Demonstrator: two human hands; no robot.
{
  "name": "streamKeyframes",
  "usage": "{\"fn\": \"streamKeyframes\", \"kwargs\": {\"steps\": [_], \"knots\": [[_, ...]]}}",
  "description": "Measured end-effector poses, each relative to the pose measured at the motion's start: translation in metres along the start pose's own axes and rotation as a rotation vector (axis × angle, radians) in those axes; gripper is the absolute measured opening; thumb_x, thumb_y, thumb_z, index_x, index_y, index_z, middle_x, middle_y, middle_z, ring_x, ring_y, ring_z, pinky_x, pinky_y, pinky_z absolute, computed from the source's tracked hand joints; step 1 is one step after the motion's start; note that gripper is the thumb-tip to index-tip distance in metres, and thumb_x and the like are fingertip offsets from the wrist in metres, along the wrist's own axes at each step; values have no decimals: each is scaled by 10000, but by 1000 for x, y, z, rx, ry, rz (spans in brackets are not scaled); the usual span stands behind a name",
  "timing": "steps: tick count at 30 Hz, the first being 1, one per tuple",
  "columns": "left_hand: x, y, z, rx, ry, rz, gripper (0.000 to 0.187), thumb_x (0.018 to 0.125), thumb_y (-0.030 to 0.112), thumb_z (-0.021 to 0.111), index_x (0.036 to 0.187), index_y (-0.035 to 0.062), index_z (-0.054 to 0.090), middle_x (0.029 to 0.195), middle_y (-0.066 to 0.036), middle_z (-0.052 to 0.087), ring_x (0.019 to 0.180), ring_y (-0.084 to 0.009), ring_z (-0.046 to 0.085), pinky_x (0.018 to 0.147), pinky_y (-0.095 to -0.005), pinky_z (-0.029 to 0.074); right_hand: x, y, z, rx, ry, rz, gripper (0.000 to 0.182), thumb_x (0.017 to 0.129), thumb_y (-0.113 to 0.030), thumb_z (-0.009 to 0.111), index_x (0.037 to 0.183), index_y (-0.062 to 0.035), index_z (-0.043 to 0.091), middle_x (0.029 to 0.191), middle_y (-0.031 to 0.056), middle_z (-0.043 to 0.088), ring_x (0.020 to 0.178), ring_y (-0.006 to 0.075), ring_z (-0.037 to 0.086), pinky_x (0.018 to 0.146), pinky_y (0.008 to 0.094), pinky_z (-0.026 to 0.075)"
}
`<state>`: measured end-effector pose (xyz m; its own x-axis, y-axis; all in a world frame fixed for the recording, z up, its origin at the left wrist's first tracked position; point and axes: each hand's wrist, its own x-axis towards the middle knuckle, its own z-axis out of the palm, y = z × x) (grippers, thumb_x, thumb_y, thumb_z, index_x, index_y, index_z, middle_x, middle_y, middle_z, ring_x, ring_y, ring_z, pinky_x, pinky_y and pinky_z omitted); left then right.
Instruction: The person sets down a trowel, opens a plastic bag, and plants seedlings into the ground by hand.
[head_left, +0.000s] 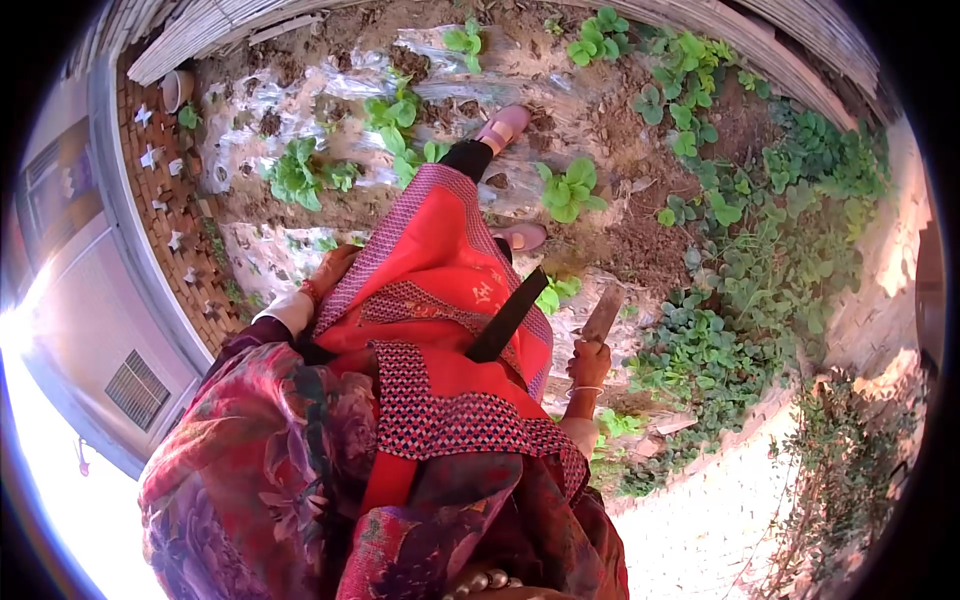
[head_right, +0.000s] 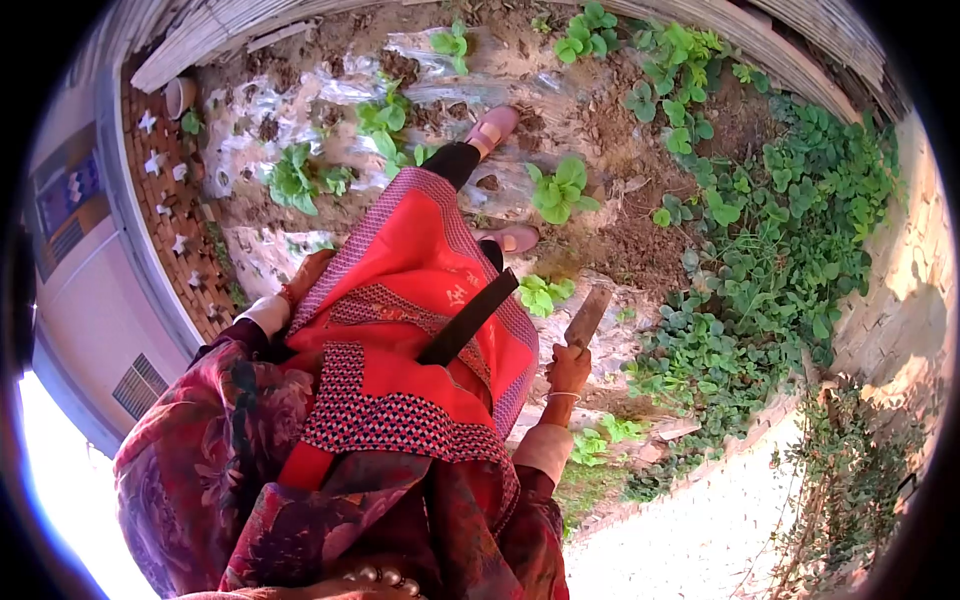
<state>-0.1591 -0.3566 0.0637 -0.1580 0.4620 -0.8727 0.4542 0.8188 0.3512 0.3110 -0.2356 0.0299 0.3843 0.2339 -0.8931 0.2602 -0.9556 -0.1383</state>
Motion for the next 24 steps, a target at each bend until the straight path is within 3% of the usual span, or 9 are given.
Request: {"fn": "streamKeyframes", "kwargs": {"steps": [4, 6, 9, 14, 16, 18, 20, 22, 24], "knots": [[11, -9, -10, 212, 88, 346, 320, 780, 138, 505, 1076, 29, 559, 1016, -157, 565, 902, -311, 563, 795, -333, 451, -7, -34, 10, -1, -28, -17, 262, 628, -72, 604, 817, -10, 433, 558, 61, 477, 357, 135, 451, 280, 278, 352], [14, 32, -15, -234, 85, -69, 274, 836, 176, 504, 1059, 26, 557, 957, -139, 601, 885, -215, 577, 782, -305, 448, -9, -43, 13, 3, -59, -17, 257, 627, -70, 600, 812, -4, 434, 561, 60, 477, 357, 134, 449, 286, 276, 356], [22, 70, -11, -272, 173, 70, 283, 860, 208, 503, 1062, 15, 550, 939, -119, 613, 880, -177, 569, 781, -294, 439, -15, -59, 22, -26, -119, -132, 242, 638, -60, 592, 815, -2, 438, 568, 65, 486, 372, 130, 462, 313, 264, 378], [18, 171, -1, -410, -51, 367, 273, 890, 206, 474, 1087, 28, 537, 988, -88, 591, 953, -168, 541, 835, -294, 412, -52, -103, 39, 25, -327, -296, 247, 677, -63, 583, 869, -5, 438, 577, 52, 488, 402, 116, 466, 346, 245, 386], [9, 171, 14, -432, -94, 367, 265, 889, 199, 476, 1080, 27, 537, 985, -88, 591, 954, -169, 541, 838, -295, 410, -69, -113, 44, -29, -374, -408, 252, 680, -68, 583, 881, -5, 444, 579, 44, 489, 411, 111, 471, 351, 238, 389], [1, 155, 17, -445, -135, 382, 257, 887, 192, 477, 1073, 26, 537, 983, -88, 591, 954, -170, 542, 841, -296, 409, -75, -106, 43, -75, -374, -435, 257, 681, -69, 583, 887, -5, 443, 581, 43, 489, 417, 105, 473, 360, 229, 395], [-7, 106, 15, -256, 31, 310, 239, 887, 188, 475, 1044, 20, 543, 993, -97, 592, 962, -168, 543, 826, -295, 418, -76, -91, 36, -125, -339, -418, 250, 677, -66, 582, 877, -8, 443, 586, 41, 488, 422, 103, 475, 364, 225, 403], [-19, 39, 11, -289, 286, 199, 241, 844, 208, 524, 1002, 33, 573, 923, -152, 611, 872, -280, 590, 744, -334, 457, -66, -65, 25, -121, -324, -399, 248, 670, -67, 585, 867, -12, 445, 587, 44, 487, 410, 106, 465, 353, 229, 401], [-44, -34, 9, -87, 331, 73, 192, 811, 152, 532, 950, 30, 579, 886, -145, 606, 831, -306, 580, 709, -353, 463, -59, -44, 11, -154, -189, -328, 258, 652, -70, 591, 857, -12, 446, 591, 48, 485, 399, 111, 459, 334, 238, 396]]}}
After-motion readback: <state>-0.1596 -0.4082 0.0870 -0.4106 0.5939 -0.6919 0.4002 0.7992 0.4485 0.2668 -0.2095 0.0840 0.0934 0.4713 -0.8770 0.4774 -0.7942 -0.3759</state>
